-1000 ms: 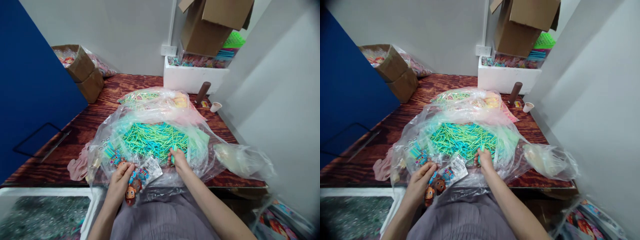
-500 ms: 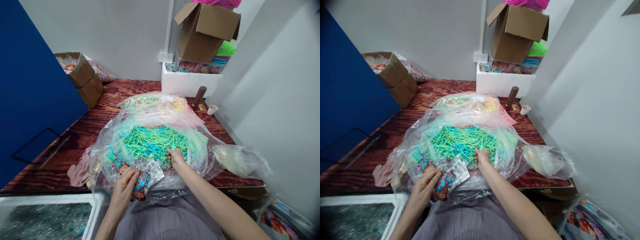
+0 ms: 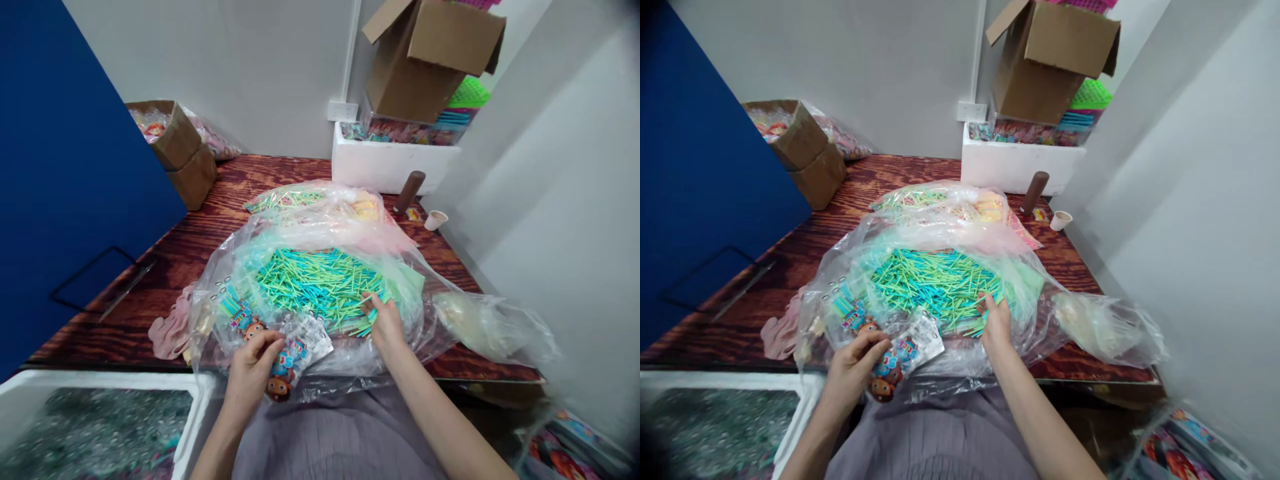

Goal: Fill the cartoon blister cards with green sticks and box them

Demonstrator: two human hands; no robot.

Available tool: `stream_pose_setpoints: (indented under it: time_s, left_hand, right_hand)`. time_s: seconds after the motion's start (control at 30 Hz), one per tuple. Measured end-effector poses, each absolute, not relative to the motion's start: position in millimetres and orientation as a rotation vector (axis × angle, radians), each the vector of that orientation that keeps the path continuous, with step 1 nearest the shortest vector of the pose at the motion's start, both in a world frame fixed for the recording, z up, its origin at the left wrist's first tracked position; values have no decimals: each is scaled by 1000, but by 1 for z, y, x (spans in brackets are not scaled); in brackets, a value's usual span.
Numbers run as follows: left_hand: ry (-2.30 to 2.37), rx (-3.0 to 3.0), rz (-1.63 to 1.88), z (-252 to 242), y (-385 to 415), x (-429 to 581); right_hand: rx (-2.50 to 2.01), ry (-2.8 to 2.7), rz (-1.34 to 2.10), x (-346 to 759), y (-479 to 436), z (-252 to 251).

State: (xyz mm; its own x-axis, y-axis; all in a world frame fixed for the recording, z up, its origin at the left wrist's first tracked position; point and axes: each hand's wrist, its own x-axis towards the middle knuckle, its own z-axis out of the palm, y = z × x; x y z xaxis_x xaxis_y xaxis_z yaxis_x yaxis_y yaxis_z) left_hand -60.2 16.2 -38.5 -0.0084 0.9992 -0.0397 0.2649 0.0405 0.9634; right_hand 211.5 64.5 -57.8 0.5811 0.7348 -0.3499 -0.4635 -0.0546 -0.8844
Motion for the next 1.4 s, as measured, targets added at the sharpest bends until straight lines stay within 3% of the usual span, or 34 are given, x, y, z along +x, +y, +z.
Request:
stream_pose_setpoints:
  time_s: [0.2, 0.4, 0.63, 0.93, 1.4]
  left_hand:
    - [1243, 1526, 1039, -26, 14, -32]
    - [1138, 1465, 1009, -17, 12, -17]
    - [989, 1293, 927, -21, 13, -10]
    - [825, 875, 887, -35, 7, 3]
    - [862, 807, 907, -41, 0, 9]
  right_hand:
    - [-1134, -65, 1348, 219, 52, -35]
    - [-863, -261, 1666, 209, 45, 13]
    - [-652, -449, 1706, 188, 48, 51]
    - [-506, -473, 1747, 172, 45, 33]
    - [-619, -403, 1419, 151, 31, 39]
